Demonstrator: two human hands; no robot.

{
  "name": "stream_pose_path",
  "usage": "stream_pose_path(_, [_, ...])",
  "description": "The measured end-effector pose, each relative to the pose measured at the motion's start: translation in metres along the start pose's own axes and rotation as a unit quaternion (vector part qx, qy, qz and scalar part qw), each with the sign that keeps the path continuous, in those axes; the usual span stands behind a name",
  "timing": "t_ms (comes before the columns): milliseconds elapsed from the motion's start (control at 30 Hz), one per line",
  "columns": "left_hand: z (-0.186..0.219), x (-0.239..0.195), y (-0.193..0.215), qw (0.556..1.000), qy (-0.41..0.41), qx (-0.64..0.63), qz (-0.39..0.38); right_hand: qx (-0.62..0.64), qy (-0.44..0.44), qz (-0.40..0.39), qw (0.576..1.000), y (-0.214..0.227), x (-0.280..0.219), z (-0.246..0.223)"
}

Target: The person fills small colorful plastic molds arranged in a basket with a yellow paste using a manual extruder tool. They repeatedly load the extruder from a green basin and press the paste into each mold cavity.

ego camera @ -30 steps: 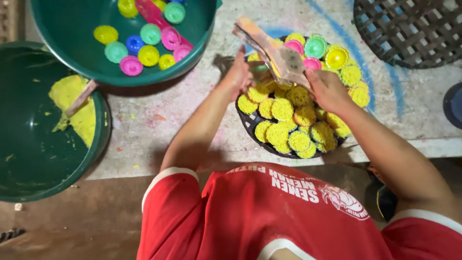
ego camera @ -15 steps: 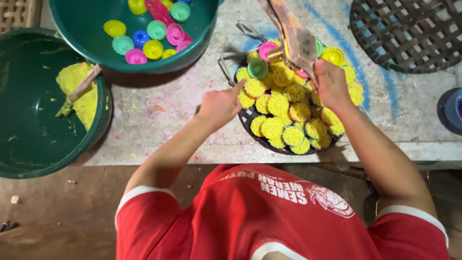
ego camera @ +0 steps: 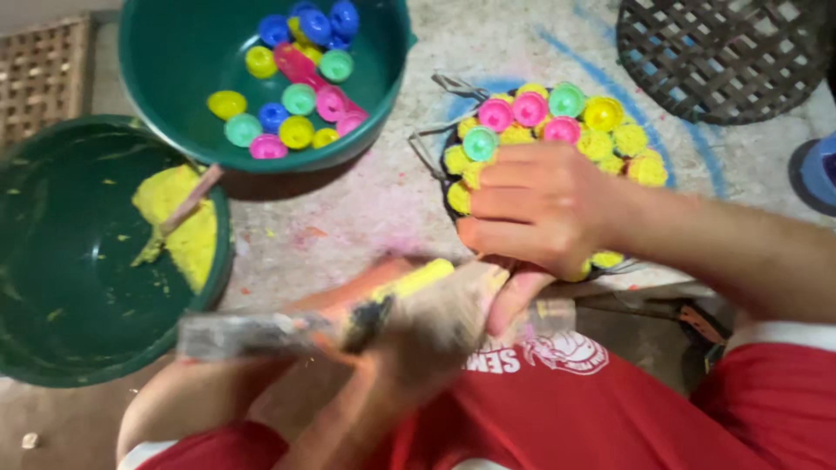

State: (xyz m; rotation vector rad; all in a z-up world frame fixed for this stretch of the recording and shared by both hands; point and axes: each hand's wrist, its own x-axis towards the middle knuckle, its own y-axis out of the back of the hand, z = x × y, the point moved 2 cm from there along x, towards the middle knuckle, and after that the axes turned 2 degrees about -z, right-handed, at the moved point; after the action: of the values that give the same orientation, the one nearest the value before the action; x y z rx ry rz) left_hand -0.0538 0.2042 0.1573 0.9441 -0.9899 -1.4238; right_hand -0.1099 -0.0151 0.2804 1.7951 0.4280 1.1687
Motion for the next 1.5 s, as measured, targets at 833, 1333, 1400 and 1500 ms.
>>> stream_pose_path(833, [-0.058,-0.430,-0.030,0.536,0.091,-0.734,0.407,-0.257,0.240,-0.130,0.927,-0.192,0.291,0.031])
stream_pose_path(1333, [-0.161,-0.407,-0.126,0.566,0.403,-0.122,0.709,-0.085,-0.160,-0.403,0.897,-0.440,0.265,0.131])
stream_pose_path(1400, [-0.158,-0.401,-0.130,0.578,0.422,-0.053,0.696,-0.038,-0.202,-0.437,0.876,-0.425,0.268,0.143])
stream_pose_path(1500, [-0.157,-0.401,-0.132,0.551,0.420,-0.079,0.717,-0.067,-0.221,-0.409,0.883,-0.395,0.286,0.168])
